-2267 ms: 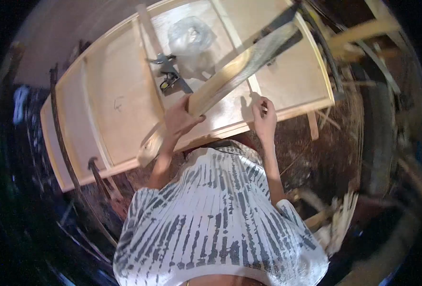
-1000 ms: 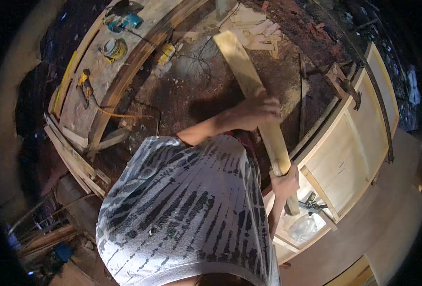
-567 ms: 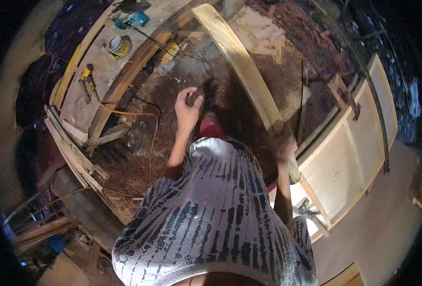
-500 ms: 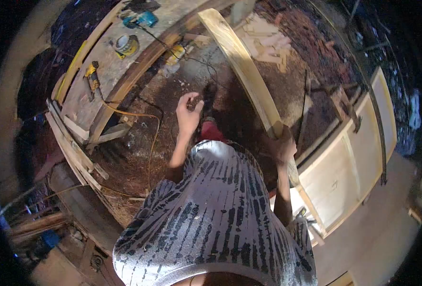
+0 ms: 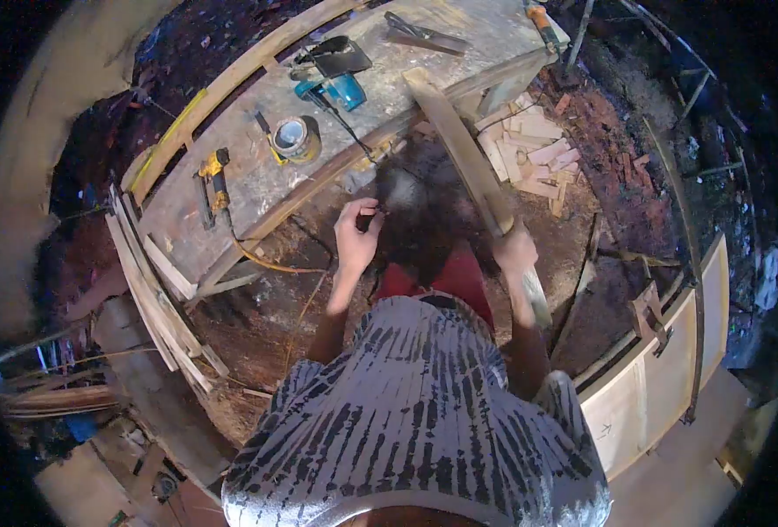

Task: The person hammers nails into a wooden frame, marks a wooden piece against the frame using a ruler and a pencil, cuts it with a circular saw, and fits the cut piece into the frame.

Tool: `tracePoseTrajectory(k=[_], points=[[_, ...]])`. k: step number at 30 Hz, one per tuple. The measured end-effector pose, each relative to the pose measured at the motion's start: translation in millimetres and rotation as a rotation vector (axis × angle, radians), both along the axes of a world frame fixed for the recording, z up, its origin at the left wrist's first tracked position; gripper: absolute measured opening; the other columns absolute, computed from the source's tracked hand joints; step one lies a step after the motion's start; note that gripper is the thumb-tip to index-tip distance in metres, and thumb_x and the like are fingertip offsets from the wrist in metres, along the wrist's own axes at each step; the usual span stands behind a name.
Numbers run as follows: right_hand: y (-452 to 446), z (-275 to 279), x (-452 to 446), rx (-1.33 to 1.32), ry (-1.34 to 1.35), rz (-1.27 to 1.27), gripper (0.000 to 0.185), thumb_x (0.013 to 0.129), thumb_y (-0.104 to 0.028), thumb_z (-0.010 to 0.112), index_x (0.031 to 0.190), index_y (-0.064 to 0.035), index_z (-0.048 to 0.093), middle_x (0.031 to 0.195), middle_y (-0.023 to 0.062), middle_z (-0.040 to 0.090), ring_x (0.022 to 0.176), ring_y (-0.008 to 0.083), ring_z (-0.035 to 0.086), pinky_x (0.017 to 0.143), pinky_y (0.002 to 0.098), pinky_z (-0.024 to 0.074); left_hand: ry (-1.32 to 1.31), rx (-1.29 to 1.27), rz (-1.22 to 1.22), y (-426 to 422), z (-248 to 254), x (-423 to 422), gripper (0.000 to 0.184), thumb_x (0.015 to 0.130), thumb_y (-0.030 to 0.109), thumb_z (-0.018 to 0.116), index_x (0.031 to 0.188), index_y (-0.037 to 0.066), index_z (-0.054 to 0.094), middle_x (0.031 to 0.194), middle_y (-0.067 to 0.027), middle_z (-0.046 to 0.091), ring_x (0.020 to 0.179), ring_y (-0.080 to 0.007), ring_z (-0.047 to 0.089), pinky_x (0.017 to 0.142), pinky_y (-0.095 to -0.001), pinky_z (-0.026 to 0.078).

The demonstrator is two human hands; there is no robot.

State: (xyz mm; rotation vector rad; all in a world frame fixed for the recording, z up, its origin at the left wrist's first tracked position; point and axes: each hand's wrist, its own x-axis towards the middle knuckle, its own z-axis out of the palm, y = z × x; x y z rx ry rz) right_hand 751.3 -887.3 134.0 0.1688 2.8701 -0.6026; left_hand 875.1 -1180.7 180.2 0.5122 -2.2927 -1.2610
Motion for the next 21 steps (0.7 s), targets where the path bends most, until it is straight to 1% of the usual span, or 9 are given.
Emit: tracePoseTrajectory(k=[4,8,10,11,13,14,16,17,21], points=[[-85,-61,-87,0.017,-0.094,0.065,0.078,0.078,-0.053,0.078,0.142,-0.0177,0.051,0.11,0.0183,0.074,0.1,0.0388,0.073,0.083,0.0529,0.0574,-0.041,0.001,0.061,-72,-2,-36,0.02,0.086,0.001,0.074,0.106,0.003,0.071,0.098,-0.0096,0.07,0.089,-0.019,0.068,0.081,-0.0324,0.053],[-142,-138,-186,-0.047,-0.169,0.179,0.085,0.077,-0.053,0.079,0.149,-0.0202,0.047,0.118,0.0173,0.072,0.107,0.0357,0.072,0.087,0.0517,0.0573,-0.138,-0.003,0.158,-120,0,-59,0.021,0.089,0.001,0.071,0.109,0.003,0.069,0.098,-0.0085,0.068,0.091,-0.0187,0.064,0.083,-0.0333,0.052],[-175,-170,-212,0.098,0.143,0.162,0.106,0.075,-0.07,0.077,0.157,-0.0173,0.036,0.127,0.0167,0.068,0.114,0.0378,0.068,0.091,0.0504,0.0569,-0.218,0.11,0.236,-139,1,-70,0.025,0.089,0.002,0.071,0.113,0.003,0.067,0.1,-0.0099,0.068,0.095,-0.0198,0.065,0.087,-0.0345,0.052],[-182,-179,-225,0.089,0.121,0.15,0.106,0.075,-0.07,0.077,0.157,-0.0173,0.036,0.127,0.0167,0.068,0.114,0.0378,0.068,0.091,0.0504,0.0569,-0.239,0.098,0.225,-149,1,-77,0.025,0.089,0.002,0.071,0.113,0.003,0.067,0.1,-0.0099,0.068,0.095,-0.0198,0.065,0.087,-0.0345,0.052],[-192,-147,-244,0.042,-0.081,0.267,0.106,0.077,-0.07,0.076,0.159,-0.0183,0.033,0.128,0.0192,0.066,0.118,0.0392,0.066,0.095,0.0528,0.0538,-0.225,-0.122,0.25,-170,-1,-91,0.03,0.088,0.004,0.074,0.117,0.003,0.065,0.102,-0.0124,0.068,0.096,-0.0231,0.066,0.089,-0.0363,0.052],[-195,-141,-246,0.042,-0.095,0.263,0.106,0.077,-0.07,0.076,0.159,-0.0183,0.033,0.128,0.0192,0.066,0.118,0.0392,0.066,0.095,0.0528,0.0538,-0.238,-0.122,0.245,-180,-2,-99,0.03,0.088,0.004,0.074,0.117,0.003,0.065,0.102,-0.0124,0.068,0.096,-0.0231,0.066,0.089,-0.0363,0.052],[-198,-127,-247,0.0,-0.035,0.227,0.084,0.073,-0.051,0.083,0.143,-0.0186,0.049,0.123,0.0176,0.066,0.116,0.0384,0.066,0.092,0.0521,0.056,-0.211,-0.235,0.26,-206,-4,-121,0.034,0.087,0.006,0.076,0.118,0.002,0.063,0.103,-0.0149,0.069,0.098,-0.0276,0.067,0.092,-0.0379,0.051],[-199,-121,-251,0.003,-0.038,0.217,0.084,0.073,-0.051,0.083,0.143,-0.0186,0.049,0.123,0.0176,0.066,0.116,0.0384,0.066,0.092,0.0521,0.056,-0.182,-0.225,0.237,-231,-17,-134,0.04,0.083,0.007,0.078,0.119,-0.001,0.062,0.107,-0.0181,0.069,0.104,-0.0335,0.067,0.095,-0.0424,0.05],[-206,-116,-257,-0.022,-0.13,0.224,0.085,0.072,-0.052,0.084,0.139,-0.0145,0.048,0.121,0.0188,0.066,0.112,0.041,0.066,0.088,0.054,0.0564,-0.211,-0.412,0.168,-306,-34,-197,0.049,0.077,0.008,0.081,0.12,-0.005,0.061,0.118,-0.0227,0.066,0.112,-0.0375,0.064,0.099,-0.0456,0.049]])
